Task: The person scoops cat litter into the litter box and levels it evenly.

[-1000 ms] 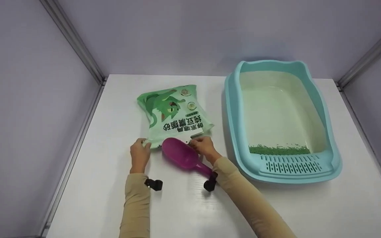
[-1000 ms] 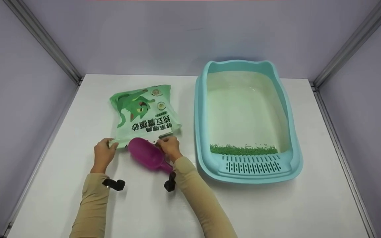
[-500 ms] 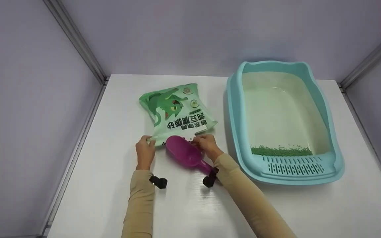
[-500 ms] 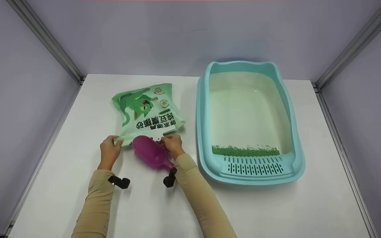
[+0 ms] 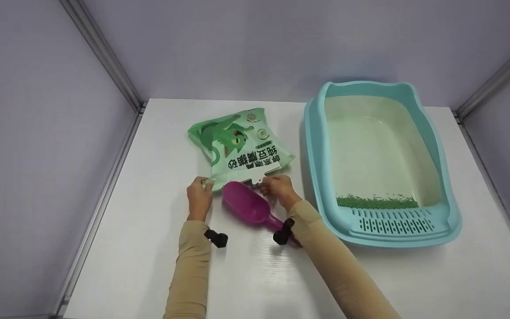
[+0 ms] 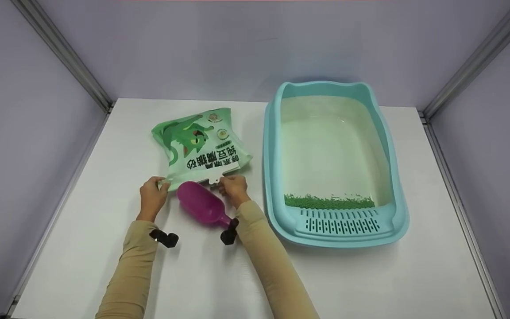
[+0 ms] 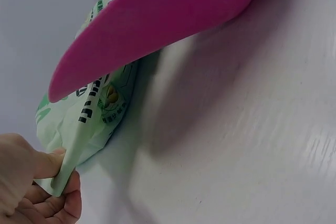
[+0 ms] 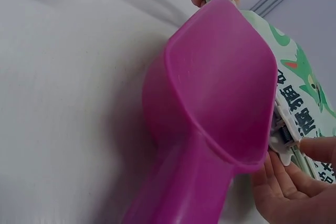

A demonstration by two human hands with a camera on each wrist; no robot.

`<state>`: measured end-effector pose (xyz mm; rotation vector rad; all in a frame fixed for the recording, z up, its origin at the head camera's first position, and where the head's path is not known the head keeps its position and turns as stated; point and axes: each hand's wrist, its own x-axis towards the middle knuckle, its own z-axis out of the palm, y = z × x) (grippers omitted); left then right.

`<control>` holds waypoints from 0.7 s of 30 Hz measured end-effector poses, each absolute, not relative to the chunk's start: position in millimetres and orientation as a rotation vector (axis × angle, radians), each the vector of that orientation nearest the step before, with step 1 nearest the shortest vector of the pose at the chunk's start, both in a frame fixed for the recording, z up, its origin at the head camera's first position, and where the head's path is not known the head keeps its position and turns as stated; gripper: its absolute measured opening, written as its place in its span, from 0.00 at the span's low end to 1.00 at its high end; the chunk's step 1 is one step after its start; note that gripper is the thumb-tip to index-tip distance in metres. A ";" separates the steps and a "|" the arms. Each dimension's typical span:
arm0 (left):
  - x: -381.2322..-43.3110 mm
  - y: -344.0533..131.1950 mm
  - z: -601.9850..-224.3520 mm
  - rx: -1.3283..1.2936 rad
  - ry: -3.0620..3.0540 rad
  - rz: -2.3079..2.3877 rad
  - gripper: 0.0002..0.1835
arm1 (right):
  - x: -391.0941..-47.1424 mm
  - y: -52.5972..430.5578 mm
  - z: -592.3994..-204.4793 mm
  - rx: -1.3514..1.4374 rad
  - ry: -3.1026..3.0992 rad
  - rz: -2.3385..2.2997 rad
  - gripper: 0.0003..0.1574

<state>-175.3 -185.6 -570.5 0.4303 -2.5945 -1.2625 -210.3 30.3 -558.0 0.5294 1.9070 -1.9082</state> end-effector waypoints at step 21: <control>-168.6 -190.2 -569.1 0.395 -2.607 -1.294 0.13 | -211.1 25.8 -555.0 0.702 1.741 -1.956 0.20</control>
